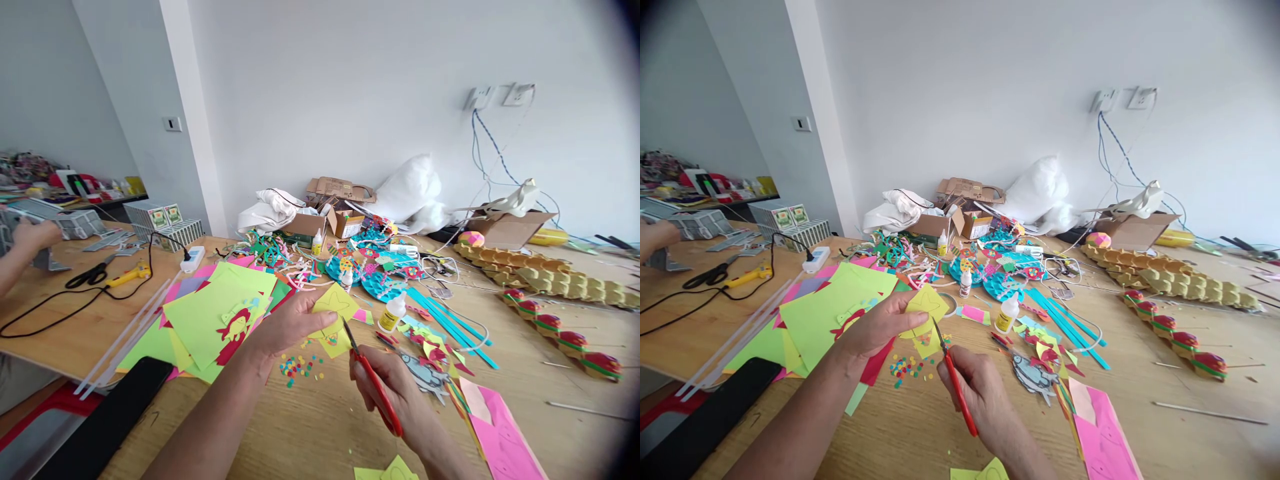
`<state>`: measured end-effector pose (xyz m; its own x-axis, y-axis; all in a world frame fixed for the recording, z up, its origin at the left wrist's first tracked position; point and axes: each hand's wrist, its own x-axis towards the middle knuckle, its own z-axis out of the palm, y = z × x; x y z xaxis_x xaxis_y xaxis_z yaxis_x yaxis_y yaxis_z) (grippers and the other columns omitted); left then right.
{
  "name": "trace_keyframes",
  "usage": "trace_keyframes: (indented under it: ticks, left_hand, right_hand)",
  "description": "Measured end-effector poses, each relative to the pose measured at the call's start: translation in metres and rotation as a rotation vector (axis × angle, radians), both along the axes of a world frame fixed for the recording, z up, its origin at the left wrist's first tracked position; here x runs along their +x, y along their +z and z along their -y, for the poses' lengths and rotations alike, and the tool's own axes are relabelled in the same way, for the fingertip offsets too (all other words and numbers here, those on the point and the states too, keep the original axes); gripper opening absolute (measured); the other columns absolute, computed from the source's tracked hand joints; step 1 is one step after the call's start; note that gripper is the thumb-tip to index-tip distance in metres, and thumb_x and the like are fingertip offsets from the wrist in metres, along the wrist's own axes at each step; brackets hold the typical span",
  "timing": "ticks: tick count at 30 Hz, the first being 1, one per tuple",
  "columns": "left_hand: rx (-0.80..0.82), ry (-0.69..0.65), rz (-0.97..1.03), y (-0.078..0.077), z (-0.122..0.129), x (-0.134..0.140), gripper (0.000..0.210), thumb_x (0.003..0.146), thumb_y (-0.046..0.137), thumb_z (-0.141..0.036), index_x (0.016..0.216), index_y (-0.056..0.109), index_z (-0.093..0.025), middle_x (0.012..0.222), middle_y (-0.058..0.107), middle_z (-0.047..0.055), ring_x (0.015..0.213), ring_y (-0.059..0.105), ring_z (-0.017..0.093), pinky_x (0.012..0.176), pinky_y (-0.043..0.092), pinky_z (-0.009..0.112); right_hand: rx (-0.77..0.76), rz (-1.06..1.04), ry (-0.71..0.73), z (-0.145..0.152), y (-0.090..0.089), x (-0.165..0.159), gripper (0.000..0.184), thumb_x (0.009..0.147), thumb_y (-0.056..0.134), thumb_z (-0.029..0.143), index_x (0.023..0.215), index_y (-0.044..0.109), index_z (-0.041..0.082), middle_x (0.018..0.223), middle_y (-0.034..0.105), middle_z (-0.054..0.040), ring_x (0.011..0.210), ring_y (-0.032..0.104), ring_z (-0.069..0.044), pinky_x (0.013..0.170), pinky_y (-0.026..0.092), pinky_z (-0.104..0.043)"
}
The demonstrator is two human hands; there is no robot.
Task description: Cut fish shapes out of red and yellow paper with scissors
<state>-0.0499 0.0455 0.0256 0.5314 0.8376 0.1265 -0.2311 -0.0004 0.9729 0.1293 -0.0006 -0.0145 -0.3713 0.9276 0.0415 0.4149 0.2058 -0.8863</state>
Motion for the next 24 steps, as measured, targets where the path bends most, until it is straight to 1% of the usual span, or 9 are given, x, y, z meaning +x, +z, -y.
trace_keyframes:
  ticks: [5, 12, 20, 24]
  left_hand:
    - [0.005, 0.022, -0.003, 0.0013, 0.0021, 0.0007, 0.029, 0.075, 0.062, -0.027, 0.101, 0.066, -0.016, 0.080, 0.067, 0.002, 0.071, 0.057, 0.013, 0.066, 0.043, 0.021]
    - [-0.006, -0.022, 0.018, -0.0003, 0.0032, 0.0016, 0.031, 0.078, 0.059, -0.027, 0.107, 0.063, -0.017, 0.078, 0.066, 0.002, 0.068, 0.057, 0.013, 0.065, 0.043, 0.021]
    - [-0.004, -0.033, 0.000, 0.0000, 0.0028, 0.0000, 0.028, 0.077, 0.060, -0.028, 0.103, 0.065, -0.018, 0.084, 0.067, 0.003, 0.069, 0.057, 0.013, 0.064, 0.043, 0.021]
    - [0.000, -0.039, -0.010, -0.0004, 0.0011, -0.0015, 0.030, 0.076, 0.062, -0.030, 0.102, 0.066, -0.016, 0.083, 0.067, 0.004, 0.067, 0.058, 0.014, 0.063, 0.043, 0.022]
  right_hand:
    - [-0.014, -0.032, 0.006, 0.0018, 0.0022, -0.0015, 0.037, 0.086, 0.035, 0.048, 0.061, 0.039, 0.021, 0.048, 0.038, 0.0061, 0.043, 0.036, -0.009, 0.041, 0.026, -0.020]
    - [-0.012, -0.022, -0.002, 0.0007, 0.0025, -0.0025, 0.036, 0.086, 0.034, 0.047, 0.061, 0.038, 0.021, 0.047, 0.037, 0.0061, 0.042, 0.035, -0.009, 0.040, 0.025, -0.020]
    - [0.047, 0.033, -0.011, 0.0012, 0.0001, 0.0001, 0.036, 0.088, 0.034, 0.042, 0.058, 0.034, 0.021, 0.049, 0.036, 0.0059, 0.042, 0.037, -0.009, 0.039, 0.026, -0.021]
    - [0.051, 0.043, -0.008, 0.0005, -0.0021, 0.0006, 0.033, 0.088, 0.034, 0.038, 0.058, 0.034, 0.021, 0.048, 0.035, 0.0059, 0.041, 0.037, -0.009, 0.039, 0.025, -0.021]
